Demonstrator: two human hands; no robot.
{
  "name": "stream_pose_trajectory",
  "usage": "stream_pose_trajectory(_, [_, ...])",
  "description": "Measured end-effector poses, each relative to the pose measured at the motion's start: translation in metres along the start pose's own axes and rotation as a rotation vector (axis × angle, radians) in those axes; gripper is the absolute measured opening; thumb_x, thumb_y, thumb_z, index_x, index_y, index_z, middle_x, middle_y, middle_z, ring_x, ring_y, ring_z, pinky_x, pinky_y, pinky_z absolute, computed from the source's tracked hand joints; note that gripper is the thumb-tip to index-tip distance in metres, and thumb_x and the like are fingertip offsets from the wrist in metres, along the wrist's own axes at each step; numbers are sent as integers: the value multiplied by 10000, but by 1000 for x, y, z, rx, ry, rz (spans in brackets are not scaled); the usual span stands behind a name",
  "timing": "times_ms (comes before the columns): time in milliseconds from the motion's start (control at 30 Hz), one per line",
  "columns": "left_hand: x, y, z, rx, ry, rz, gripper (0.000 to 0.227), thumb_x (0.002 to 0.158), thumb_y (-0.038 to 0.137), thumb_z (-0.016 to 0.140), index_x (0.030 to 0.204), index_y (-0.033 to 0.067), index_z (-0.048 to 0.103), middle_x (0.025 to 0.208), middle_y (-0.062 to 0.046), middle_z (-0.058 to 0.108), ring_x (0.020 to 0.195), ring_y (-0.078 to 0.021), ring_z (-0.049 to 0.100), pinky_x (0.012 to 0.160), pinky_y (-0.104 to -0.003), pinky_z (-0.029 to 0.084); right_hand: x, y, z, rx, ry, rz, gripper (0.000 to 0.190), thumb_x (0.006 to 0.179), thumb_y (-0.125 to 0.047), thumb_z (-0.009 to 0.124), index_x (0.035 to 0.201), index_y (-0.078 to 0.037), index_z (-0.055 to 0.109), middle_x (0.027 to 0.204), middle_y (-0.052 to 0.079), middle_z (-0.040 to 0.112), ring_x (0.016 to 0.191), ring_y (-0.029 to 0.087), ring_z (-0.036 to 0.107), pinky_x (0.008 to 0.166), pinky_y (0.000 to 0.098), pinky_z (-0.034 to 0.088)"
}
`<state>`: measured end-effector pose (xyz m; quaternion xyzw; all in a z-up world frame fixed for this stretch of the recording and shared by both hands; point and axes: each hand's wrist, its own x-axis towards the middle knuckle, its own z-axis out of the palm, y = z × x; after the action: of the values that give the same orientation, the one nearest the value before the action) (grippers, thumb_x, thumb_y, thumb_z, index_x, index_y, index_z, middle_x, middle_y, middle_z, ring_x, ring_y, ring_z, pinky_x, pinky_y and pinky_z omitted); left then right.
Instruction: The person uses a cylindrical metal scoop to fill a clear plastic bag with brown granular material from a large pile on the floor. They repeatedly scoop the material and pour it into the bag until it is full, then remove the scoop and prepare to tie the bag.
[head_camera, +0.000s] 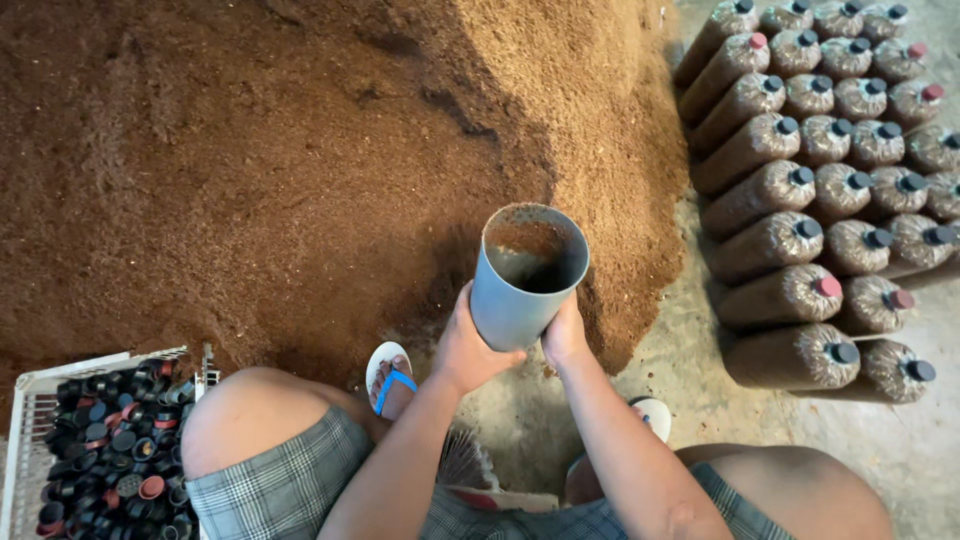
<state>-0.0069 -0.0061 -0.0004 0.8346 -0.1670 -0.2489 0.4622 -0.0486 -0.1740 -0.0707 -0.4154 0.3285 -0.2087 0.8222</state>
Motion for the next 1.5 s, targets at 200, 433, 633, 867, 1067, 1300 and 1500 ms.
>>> stream_pose_trajectory(200, [-3,-3,-1,45,-22,-49,1390,510,382,998,1613,216,169,1609,-130,385,1486,-305,401,1243,-434,346,8,-3,-6,-12,-54,-103,580,1059,-552,478,1380,-97,640,1428,210,608,1362,339,552,1172,535,403])
stream_pose_trajectory(433, [-5,13,-7,50,-38,-67,1338,563,367,973,1618,211,164,1607,-157,391,1483,-326,405,1243,-454,349,0,-51,5,-13,-31,-389,686,1085,-597,251,1496,-97,477,1481,139,564,1401,303,503,1186,492,405])
stream_pose_trajectory(633, [-5,13,-10,12,-55,-90,1328,566,368,972,1613,207,172,1615,-152,382,1489,-332,394,1245,-464,343,-37,-84,49,-111,-16,-345,686,1112,-489,160,1423,-34,569,1412,204,618,1359,323,542,1185,502,397])
stream_pose_trajectory(867, [-7,18,-15,-5,-79,-97,1301,631,391,939,1624,219,118,1644,-149,324,1499,-355,373,1235,-516,343,-20,-62,21,-107,-80,0,881,998,-748,132,1288,-132,692,1243,155,726,1220,355,661,1061,532,484])
stream_pose_trajectory(1067, [-9,25,-21,91,-144,-100,1271,673,496,897,1619,167,115,1599,-167,387,1448,-356,446,1198,-541,393,-16,-14,8,-131,-127,-13,742,1086,-594,261,1529,-37,472,1542,246,470,1449,410,416,1208,588,313])
stream_pose_trajectory(1300, [-4,22,-17,272,-246,-301,1276,675,852,648,1607,106,199,1470,-186,568,1376,-333,555,1146,-475,440,-48,-41,5,-373,-206,23,545,1124,-333,294,1550,-15,411,1589,255,406,1483,399,372,1230,564,293])
stream_pose_trajectory(1500, [-8,-36,10,80,-428,-574,1095,680,862,635,1458,100,522,1279,-158,711,751,-378,768,649,-469,659,0,35,-76,-1405,-319,569,1127,787,-972,504,1603,-203,392,1607,156,431,1506,339,360,1269,497,240])
